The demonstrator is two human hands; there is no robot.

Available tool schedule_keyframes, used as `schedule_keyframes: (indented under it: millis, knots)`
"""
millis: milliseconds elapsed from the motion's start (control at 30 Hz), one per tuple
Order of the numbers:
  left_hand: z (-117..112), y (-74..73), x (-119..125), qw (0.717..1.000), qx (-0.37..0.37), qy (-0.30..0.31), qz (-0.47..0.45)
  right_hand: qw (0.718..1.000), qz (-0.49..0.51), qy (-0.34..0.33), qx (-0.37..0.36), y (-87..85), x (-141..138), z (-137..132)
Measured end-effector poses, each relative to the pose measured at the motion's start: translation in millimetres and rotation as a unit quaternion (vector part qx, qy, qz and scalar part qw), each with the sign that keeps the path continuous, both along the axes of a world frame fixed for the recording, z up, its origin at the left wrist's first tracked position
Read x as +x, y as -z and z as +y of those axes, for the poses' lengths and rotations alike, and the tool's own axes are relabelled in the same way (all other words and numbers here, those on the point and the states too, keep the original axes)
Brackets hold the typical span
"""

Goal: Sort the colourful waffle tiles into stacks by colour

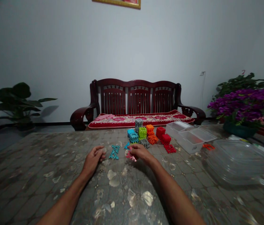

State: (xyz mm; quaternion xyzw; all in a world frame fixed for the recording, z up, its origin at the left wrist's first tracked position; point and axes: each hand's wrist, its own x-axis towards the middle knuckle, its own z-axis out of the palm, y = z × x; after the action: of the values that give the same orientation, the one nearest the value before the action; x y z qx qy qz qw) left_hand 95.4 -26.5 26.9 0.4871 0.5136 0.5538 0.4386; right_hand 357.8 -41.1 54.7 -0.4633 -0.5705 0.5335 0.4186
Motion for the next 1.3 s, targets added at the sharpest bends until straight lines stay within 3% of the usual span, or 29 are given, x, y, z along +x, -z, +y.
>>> schedule_keyframes:
  millis: [67, 133, 267, 333, 467, 600, 800, 1033, 1167, 1300]
  knots:
    - [3, 0.6, -4, 1.0, -0.006, -0.029, 0.004, 0.998, -0.061, -0.024, -0.012, -2.1, 35, -5]
    - [5, 1.3, -5, 0.999, -0.012, -0.029, 0.014, 0.988, -0.15, -0.003, 0.029, -0.2, 70, -9]
    - [5, 2.5, -4, 0.999, -0.018, -0.023, 0.041, 0.941, -0.285, 0.158, 0.093, 11.5, 120, -12]
    - [6, 2.9, -4, 0.998, -0.021, -0.024, 0.049, 0.926, -0.307, 0.199, 0.097, 18.4, 132, -16]
    - [7, 4.1, -6, 0.996, -0.016, -0.014, 0.082, 0.905, -0.384, 0.165, 0.077, 23.7, 130, -36]
    - [9, 5.6, -7, 0.993, -0.012, -0.007, 0.116, 0.857, -0.493, 0.142, 0.048, 15.6, 114, -54]
    - [10, 6.6, -9, 0.993, -0.007, 0.002, 0.118, 0.826, -0.543, 0.123, 0.091, 16.6, 120, -54]
    - [13, 9.8, -11, 0.991, -0.005, 0.008, 0.13, 0.822, -0.544, 0.13, 0.103, 25.5, 146, -48]
    - [14, 12.7, -12, 0.988, 0.005, 0.009, 0.157, 0.823, -0.545, 0.121, 0.107, 24.6, 148, -50]
    - [13, 10.8, -11, 0.988, 0.009, 0.006, 0.156, 0.842, -0.508, 0.135, 0.118, 23.2, 142, -53]
